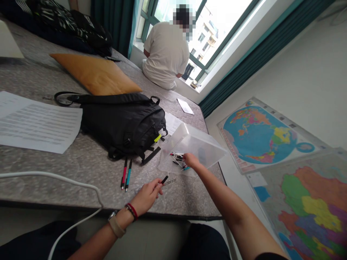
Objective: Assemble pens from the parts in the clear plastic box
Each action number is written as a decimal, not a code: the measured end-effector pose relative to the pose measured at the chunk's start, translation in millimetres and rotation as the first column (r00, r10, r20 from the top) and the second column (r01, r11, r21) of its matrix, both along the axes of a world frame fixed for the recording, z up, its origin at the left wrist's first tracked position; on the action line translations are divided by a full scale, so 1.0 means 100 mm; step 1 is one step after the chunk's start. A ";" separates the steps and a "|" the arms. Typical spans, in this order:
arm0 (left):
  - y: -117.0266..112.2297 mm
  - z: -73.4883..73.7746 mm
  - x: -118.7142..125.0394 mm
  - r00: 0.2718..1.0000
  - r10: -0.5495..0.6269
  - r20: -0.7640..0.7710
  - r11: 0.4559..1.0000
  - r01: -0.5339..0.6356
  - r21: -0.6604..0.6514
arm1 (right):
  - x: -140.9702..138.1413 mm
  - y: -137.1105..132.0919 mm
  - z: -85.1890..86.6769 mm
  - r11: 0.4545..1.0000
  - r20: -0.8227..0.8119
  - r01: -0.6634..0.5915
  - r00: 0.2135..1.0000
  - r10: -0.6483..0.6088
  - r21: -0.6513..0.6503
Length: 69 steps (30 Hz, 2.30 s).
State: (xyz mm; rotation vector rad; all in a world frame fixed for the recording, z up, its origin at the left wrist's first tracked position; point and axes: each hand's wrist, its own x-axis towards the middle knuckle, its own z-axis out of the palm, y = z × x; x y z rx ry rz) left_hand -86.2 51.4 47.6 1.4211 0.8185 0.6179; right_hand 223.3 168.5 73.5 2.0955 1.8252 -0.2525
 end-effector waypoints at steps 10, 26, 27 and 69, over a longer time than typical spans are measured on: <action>0.00 -0.07 0.02 1.000 0.015 -0.019 0.999 -0.015 0.037 | -0.02 -0.13 -0.04 0.997 -0.033 0.056 0.998 -0.058 -0.050; 0.02 -0.03 0.01 0.996 0.043 -0.084 0.996 -0.036 0.081 | -0.77 -0.76 0.67 0.924 -0.631 -0.326 0.680 0.375 0.198; 0.01 -0.02 0.01 0.995 0.039 -0.090 0.996 -0.031 0.083 | -0.83 -0.80 0.74 0.916 -0.643 -0.343 0.658 0.392 0.208; -0.05 0.11 -0.03 0.989 0.114 -0.094 0.972 -0.091 0.217 | -0.95 -1.24 0.73 0.956 -0.665 -0.239 0.689 0.288 0.167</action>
